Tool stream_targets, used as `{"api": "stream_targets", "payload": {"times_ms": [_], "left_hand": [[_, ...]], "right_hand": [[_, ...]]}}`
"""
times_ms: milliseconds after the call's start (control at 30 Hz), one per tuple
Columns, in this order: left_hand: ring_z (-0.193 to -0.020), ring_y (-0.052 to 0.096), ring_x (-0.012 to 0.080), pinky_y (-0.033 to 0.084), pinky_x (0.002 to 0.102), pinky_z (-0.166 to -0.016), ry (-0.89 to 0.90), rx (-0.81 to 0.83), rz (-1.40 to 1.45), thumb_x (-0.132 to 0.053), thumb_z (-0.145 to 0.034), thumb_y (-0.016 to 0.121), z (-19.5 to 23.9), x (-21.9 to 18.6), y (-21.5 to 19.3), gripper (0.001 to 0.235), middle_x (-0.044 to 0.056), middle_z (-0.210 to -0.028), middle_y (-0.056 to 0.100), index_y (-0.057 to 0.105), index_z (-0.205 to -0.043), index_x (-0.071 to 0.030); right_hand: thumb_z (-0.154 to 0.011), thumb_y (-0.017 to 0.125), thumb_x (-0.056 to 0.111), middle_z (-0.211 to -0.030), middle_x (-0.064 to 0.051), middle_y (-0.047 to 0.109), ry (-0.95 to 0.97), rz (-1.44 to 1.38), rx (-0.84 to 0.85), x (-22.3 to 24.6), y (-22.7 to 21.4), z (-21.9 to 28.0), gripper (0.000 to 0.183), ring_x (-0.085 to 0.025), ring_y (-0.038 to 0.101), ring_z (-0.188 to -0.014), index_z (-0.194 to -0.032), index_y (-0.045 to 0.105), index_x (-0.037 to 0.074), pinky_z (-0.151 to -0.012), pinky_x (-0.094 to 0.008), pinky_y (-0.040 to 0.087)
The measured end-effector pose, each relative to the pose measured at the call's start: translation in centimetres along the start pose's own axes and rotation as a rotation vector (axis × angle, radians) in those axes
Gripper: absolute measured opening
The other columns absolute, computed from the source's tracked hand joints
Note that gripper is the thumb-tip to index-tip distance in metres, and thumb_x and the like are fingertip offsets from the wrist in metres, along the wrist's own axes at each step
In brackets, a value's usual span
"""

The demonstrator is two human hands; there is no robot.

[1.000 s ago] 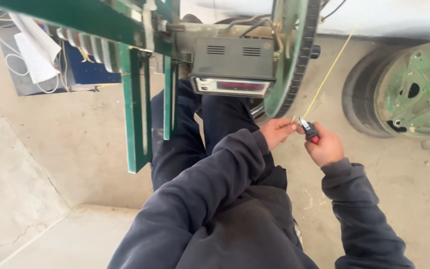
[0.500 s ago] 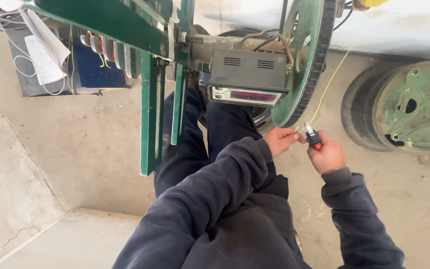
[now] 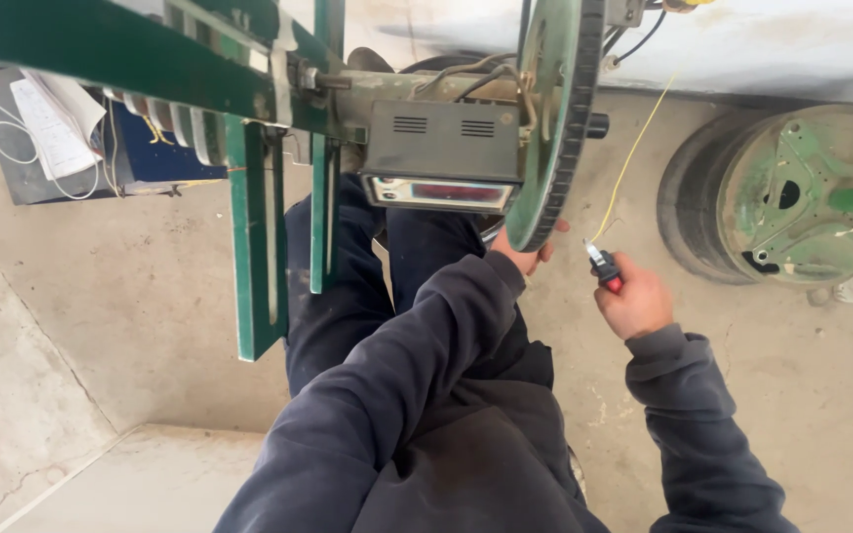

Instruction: Winding copper wire onto a coil former using a specialized winding machine in a workshop.

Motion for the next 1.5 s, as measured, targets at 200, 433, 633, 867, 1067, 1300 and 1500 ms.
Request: {"api": "stream_targets", "payload": {"times_ms": [200, 433, 633, 867, 1067, 1300, 1500], "left_hand": [[-0.043, 0.042, 0.0084, 0.032, 0.027, -0.040, 0.064, 0.016, 0.062, -0.038, -0.104, 0.052, -2.0, 3.4, -1.2, 0.036, 0.000, -0.061, 0.057, 0.070, -0.114, -0.009], [-0.045, 0.042, 0.0059, 0.031, 0.026, -0.042, 0.133, 0.002, 0.004, -0.042, -0.107, 0.050, 0.3, 2.8, -1.6, 0.041, -0.002, -0.060, 0.056, 0.073, -0.114, -0.009], [-0.051, 0.039, 0.0037, 0.028, 0.022, -0.047, 0.177, 0.134, 0.270, -0.022, -0.108, 0.046, 10.7, -2.7, -4.7, 0.031, -0.004, -0.062, 0.049, 0.068, -0.123, -0.005], [-0.065, 0.063, 0.0160, 0.049, 0.029, -0.058, 0.480, -0.021, -0.640, -0.021, -0.103, 0.059, 22.3, -10.9, -5.3, 0.020, 0.004, -0.076, 0.066, 0.073, -0.113, -0.010], [-0.091, 0.071, 0.0287, 0.055, 0.041, -0.076, 0.584, -0.028, -1.144, -0.026, -0.093, 0.065, 22.0, -8.3, -3.2, 0.028, 0.007, -0.104, 0.075, 0.072, -0.119, -0.017], [-0.126, 0.064, 0.0386, 0.050, 0.045, -0.105, 0.871, 0.109, -0.770, -0.008, -0.093, 0.064, 22.3, -7.9, -5.4, 0.034, 0.018, -0.133, 0.069, 0.069, -0.126, -0.007], [-0.095, 0.074, 0.0179, 0.058, 0.030, -0.085, 0.424, 0.118, -0.250, -0.006, -0.104, 0.054, 22.1, -6.6, -8.9, 0.023, 0.011, -0.105, 0.075, 0.072, -0.119, -0.003]], "right_hand": [[-0.078, 0.066, 0.016, -0.083, -0.018, 0.070, -0.035, 0.000, 0.002, -0.2, 0.3, 0.4, 0.024, -0.045, 0.066, -0.084, -0.103, 0.068, 0.017, -0.071, -0.052, 0.051], [-0.078, 0.068, 0.019, -0.084, -0.021, 0.068, 0.010, 0.061, 0.105, -2.2, 2.7, 0.9, 0.034, -0.047, 0.064, -0.086, -0.112, 0.063, 0.018, -0.072, -0.055, 0.051], [-0.079, 0.064, 0.018, -0.101, -0.014, 0.071, -0.136, 0.283, 0.529, -5.8, 7.7, 2.1, 0.029, -0.039, 0.067, -0.099, -0.108, 0.063, 0.016, -0.079, -0.052, 0.053], [-0.084, 0.070, 0.014, -0.096, -0.015, 0.070, -0.212, -0.196, 0.206, -1.2, 3.6, -2.4, 0.043, -0.031, 0.068, -0.091, -0.126, 0.062, 0.009, -0.083, -0.041, 0.053], [-0.094, 0.069, -0.003, -0.115, -0.004, 0.069, -0.444, -0.919, -0.188, 3.8, -1.5, -11.8, 0.040, -0.013, 0.063, -0.100, -0.133, 0.062, 0.003, -0.089, -0.028, 0.051], [-0.089, 0.065, -0.011, -0.126, -0.003, 0.070, -0.558, -1.212, -0.330, 8.2, -4.6, -20.4, 0.045, -0.012, 0.068, -0.114, -0.132, 0.063, 0.001, -0.097, -0.024, 0.056], [-0.105, 0.078, -0.004, -0.114, -0.009, 0.070, -0.632, -1.042, -0.201, 7.7, -1.7, -22.4, 0.030, -0.014, 0.066, -0.100, -0.133, 0.065, -0.002, -0.089, -0.029, 0.056]]}}
Point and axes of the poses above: each hand's wrist, its own z-axis away from the middle knuckle, its own y-axis out of the palm, x = y × z, the point moved 3 cm from there along -z, towards the middle knuckle
